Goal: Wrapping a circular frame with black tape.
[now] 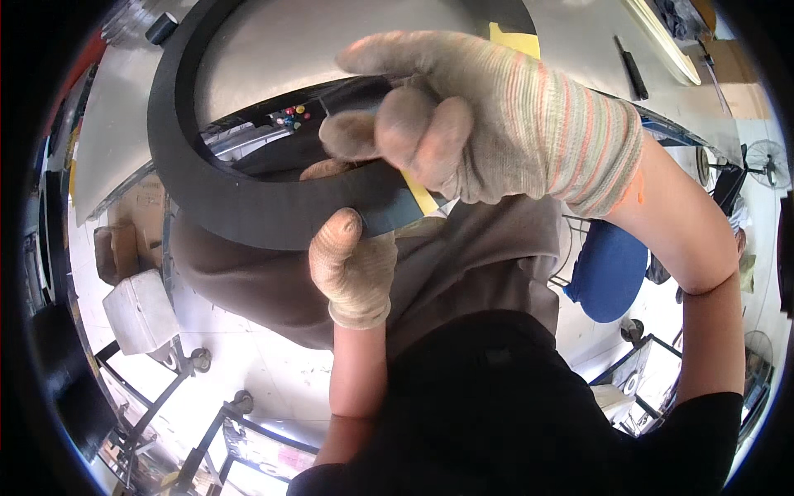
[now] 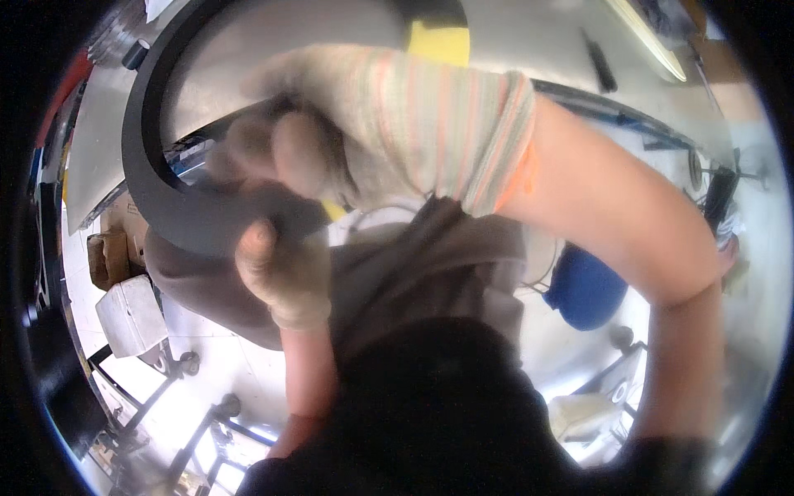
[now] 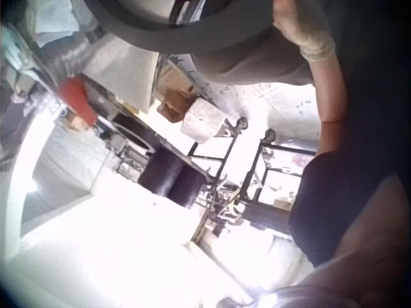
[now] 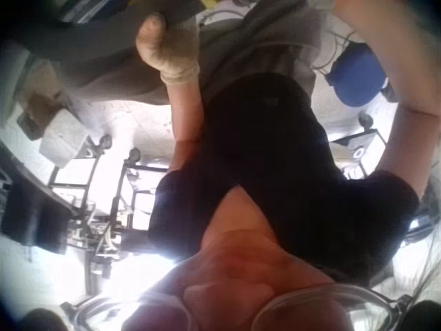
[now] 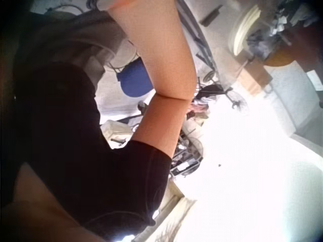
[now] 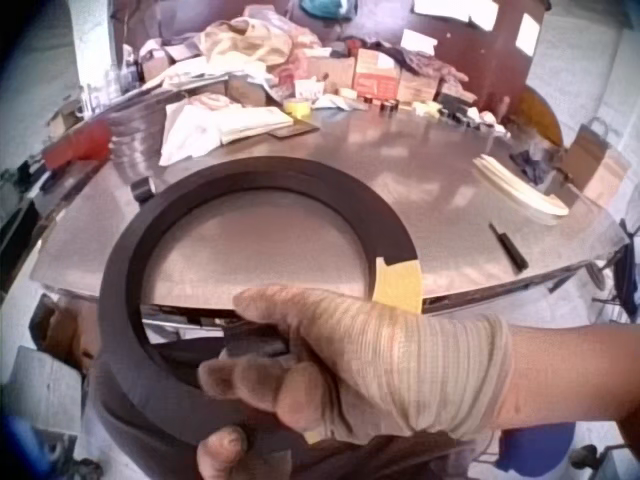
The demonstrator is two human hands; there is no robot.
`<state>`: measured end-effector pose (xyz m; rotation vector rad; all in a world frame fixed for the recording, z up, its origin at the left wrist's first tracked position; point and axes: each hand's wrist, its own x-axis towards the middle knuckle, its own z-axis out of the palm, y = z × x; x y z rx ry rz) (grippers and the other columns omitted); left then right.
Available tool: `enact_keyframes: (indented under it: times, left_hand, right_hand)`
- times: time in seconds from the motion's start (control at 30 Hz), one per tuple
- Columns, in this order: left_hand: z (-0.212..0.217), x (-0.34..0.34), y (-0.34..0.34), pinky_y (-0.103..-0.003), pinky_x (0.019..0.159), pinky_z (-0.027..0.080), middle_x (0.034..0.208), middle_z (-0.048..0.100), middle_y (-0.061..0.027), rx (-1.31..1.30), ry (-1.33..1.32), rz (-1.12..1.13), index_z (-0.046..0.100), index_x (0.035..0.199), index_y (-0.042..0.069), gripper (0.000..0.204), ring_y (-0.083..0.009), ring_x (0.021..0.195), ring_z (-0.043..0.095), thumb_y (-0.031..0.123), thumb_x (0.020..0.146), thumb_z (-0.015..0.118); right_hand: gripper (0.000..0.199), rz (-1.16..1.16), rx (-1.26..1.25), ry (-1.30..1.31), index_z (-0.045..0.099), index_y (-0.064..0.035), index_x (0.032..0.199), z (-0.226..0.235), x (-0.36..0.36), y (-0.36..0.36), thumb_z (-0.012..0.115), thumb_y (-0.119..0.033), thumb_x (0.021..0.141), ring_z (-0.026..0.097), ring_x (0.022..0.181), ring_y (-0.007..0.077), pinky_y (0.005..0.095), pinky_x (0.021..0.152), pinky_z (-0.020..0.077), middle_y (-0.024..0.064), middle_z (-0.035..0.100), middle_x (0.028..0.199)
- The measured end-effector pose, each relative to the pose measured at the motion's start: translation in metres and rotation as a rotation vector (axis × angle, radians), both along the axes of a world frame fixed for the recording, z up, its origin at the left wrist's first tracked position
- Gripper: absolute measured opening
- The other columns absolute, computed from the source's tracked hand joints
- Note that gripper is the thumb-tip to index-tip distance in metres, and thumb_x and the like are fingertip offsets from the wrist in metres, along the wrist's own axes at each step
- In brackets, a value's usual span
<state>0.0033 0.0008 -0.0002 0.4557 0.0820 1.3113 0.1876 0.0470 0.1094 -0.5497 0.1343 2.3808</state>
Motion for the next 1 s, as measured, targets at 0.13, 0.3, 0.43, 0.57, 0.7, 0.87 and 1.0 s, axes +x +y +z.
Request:
enact_keyframes:
  times: [0.13,0.3,0.43,0.57,0.7,0.87,1.0]
  left_hand:
    - [0.004,0.006,0.003,-0.048,0.118,0.032,0.149,0.048,-0.022,-0.215,0.173,0.086,0.057,0.13,0.005,0.056,-0.0346,0.139,0.044,0.023,0.082,0.078]
    - [0.004,0.01,0.008,-0.053,0.124,0.019,0.16,0.036,-0.0249,-0.152,0.245,0.131,0.06,0.124,0.008,0.059,-0.04,0.153,0.024,0.029,0.075,0.085]
    - [0.0,0.001,0.008,-0.047,0.117,0.031,0.151,0.045,-0.0223,-0.123,0.413,0.148,0.059,0.13,0.007,0.062,-0.0352,0.138,0.042,0.037,0.079,0.077]
    - [0.003,-0.006,0.001,-0.043,0.11,0.04,0.139,0.054,-0.0183,-0.185,0.461,0.115,0.057,0.135,0.006,0.066,-0.0305,0.125,0.055,0.042,0.082,0.075]
    - [0.011,-0.002,-0.008,-0.042,0.115,0.041,0.141,0.053,-0.015,-0.399,0.258,0.056,0.05,0.139,0.006,0.075,-0.0283,0.128,0.055,0.029,0.077,0.087]
    - [0.015,0.017,-0.014,-0.042,0.114,0.042,0.132,0.059,-0.0125,-0.444,0.099,0.057,0.051,0.138,0.007,0.071,-0.0269,0.124,0.059,0.025,0.079,0.086]
    - [0.017,0.032,-0.009,-0.043,0.113,0.043,0.13,0.061,-0.0112,-0.381,0.204,0.07,0.052,0.136,0.009,0.067,-0.0272,0.123,0.06,0.024,0.08,0.085]
  right_hand:
    - [0.059,0.022,0.643,-0.612,0.05,0.0087,0.136,0.051,-0.004,-0.043,0.069,-0.033,0.098,0.054,0.047,0.005,0.0159,0.04,0.0442,0.0101,0.069,0.076]
    - [0.045,0.453,0.21,-0.899,0.065,-0.001,0.125,0.01,-0.007,-0.089,0.075,-0.033,0.094,0.061,0.05,0.0099,0.0183,0.046,0.0482,0.0093,0.068,0.066]
    - [0.058,0.323,0.566,-1.131,0.065,-0.0006,0.122,-0.123,0.007,-0.065,0.08,-0.045,0.088,0.073,0.076,0.0177,0.0284,0.067,0.061,0.0113,0.074,0.09]
    - [0.058,0.022,0.777,-1.159,0.063,-0.0012,0.125,-0.196,0.037,-0.026,0.078,-0.044,0.089,0.071,0.087,0.0208,0.0314,0.076,0.0593,0.0127,0.072,0.098]
    - [0.057,-0.2,0.791,-1.055,0.062,-0.0018,0.128,-0.177,0.048,-0.014,0.077,-0.042,0.09,0.07,0.098,0.0239,0.0344,0.085,0.0576,0.0142,0.071,0.106]
    - [0.058,-0.321,0.697,-0.671,0.06,-0.0025,0.131,-0.108,0.051,-0.026,0.076,-0.041,0.091,0.068,0.112,0.0277,0.0382,0.097,0.0556,0.016,0.07,0.116]
    - [0.056,-0.386,0.428,-0.524,0.059,-0.0037,0.134,-0.07,0.055,-0.035,0.074,-0.039,0.093,0.066,0.121,0.0306,0.0402,0.106,0.0535,0.0163,0.07,0.122]
